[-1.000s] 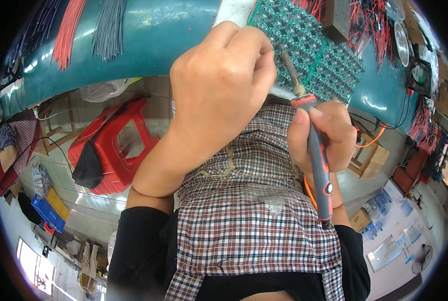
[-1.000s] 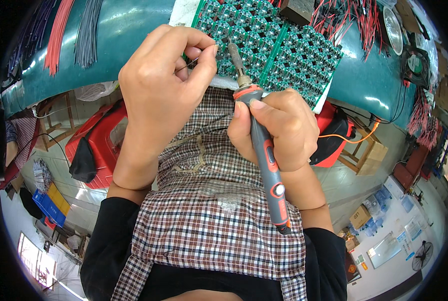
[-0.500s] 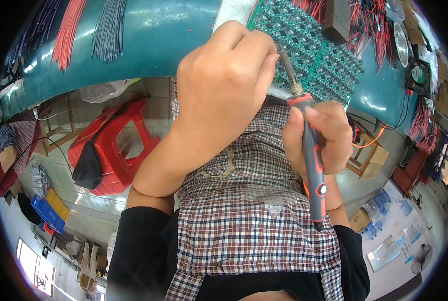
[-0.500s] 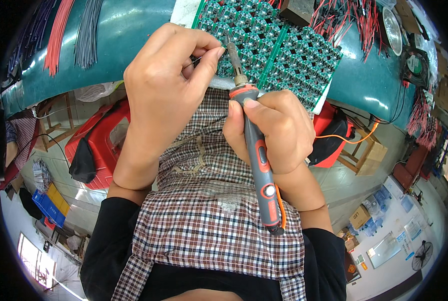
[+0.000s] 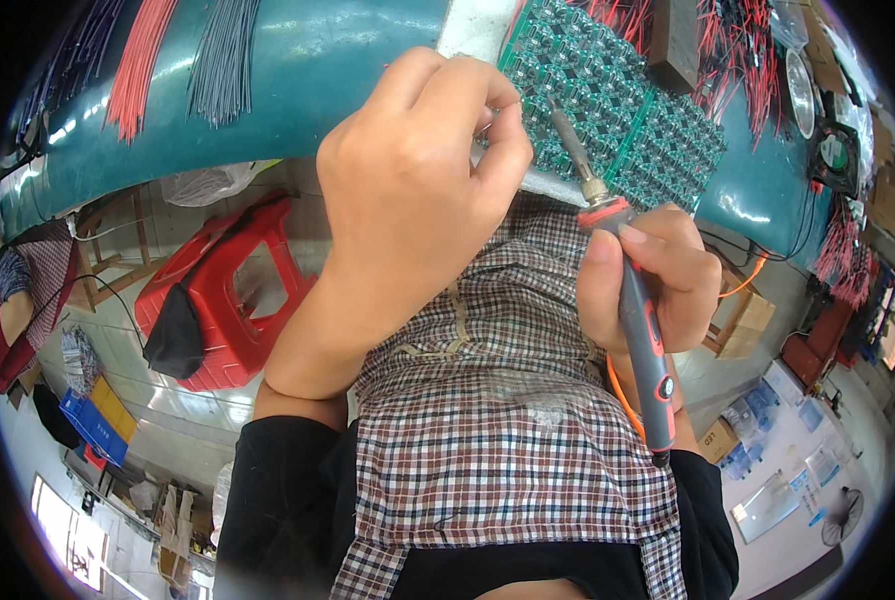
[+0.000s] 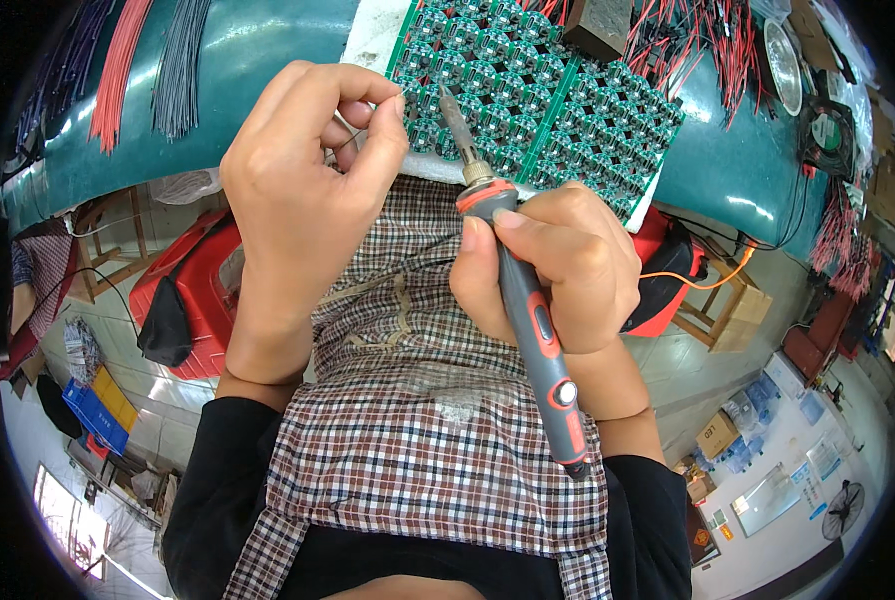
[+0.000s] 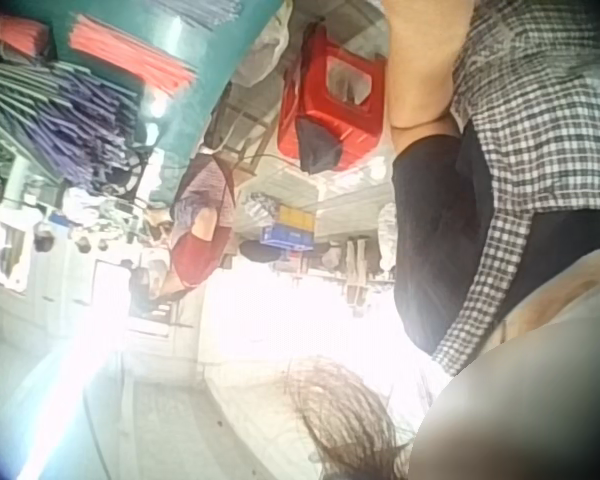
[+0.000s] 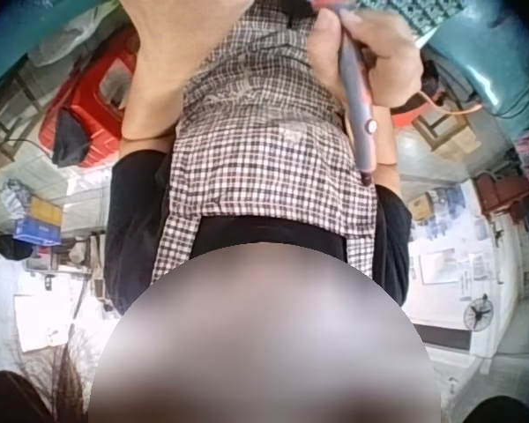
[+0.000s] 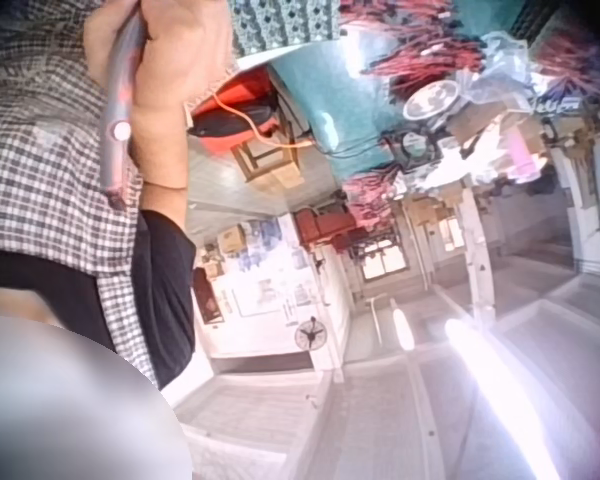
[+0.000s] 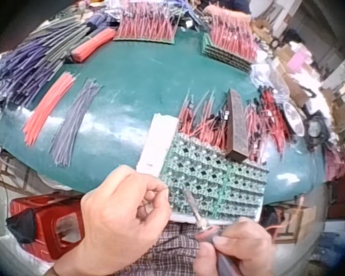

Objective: The person solders components onto a green circuit board at a work station using a soldering iron and soldering wire.

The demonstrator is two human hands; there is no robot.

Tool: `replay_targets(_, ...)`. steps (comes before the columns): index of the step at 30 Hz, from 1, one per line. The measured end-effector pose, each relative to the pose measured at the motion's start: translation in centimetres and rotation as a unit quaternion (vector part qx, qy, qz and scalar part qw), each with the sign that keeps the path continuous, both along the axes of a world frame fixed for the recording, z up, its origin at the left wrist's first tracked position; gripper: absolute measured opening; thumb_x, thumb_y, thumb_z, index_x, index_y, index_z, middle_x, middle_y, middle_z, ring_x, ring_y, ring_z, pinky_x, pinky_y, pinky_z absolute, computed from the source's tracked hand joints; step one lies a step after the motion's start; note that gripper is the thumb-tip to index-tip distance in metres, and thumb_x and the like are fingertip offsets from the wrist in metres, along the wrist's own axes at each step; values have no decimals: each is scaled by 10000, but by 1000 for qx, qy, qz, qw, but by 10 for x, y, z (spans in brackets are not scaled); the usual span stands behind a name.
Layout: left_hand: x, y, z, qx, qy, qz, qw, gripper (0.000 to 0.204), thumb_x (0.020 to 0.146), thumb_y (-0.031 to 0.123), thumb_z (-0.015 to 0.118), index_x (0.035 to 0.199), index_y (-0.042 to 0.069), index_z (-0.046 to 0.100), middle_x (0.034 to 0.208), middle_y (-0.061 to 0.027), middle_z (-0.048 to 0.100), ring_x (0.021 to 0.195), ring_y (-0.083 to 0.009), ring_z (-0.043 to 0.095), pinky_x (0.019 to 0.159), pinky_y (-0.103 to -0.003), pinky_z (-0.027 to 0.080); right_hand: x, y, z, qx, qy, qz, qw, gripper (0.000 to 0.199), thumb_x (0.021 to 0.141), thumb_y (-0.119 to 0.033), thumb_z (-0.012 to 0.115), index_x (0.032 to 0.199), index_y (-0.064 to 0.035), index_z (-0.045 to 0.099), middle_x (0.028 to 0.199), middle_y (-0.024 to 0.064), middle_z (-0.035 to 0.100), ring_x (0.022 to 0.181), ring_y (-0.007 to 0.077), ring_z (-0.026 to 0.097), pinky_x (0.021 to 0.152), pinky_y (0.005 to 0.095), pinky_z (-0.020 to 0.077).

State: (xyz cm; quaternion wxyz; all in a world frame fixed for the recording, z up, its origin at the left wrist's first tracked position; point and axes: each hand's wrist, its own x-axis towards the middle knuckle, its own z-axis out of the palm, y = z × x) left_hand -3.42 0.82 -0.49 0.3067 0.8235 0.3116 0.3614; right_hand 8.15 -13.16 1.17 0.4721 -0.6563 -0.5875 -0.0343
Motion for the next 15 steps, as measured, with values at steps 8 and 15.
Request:
replay_targets(8,2,2,-5,0,-2,-3,1000,110,756,0,736,837,55,686,743,-11,610,520,-67,535,484,-214,430,-2,7,-7,1,1,-8,1000,299,723,11,768,895,-31,528,643,64,554,479,172,536,416,281,421)
replay_targets(15,2,3,-6,-12,2,-21,1000,102,769,-9,736,839,41,681,772,-27,639,550,-80,581,497,-222,453,-10,6,-7,-36,-61,-20,997,358,727,-50,807,965,-66,540,683,59,555,516,194,550,424,296,435)
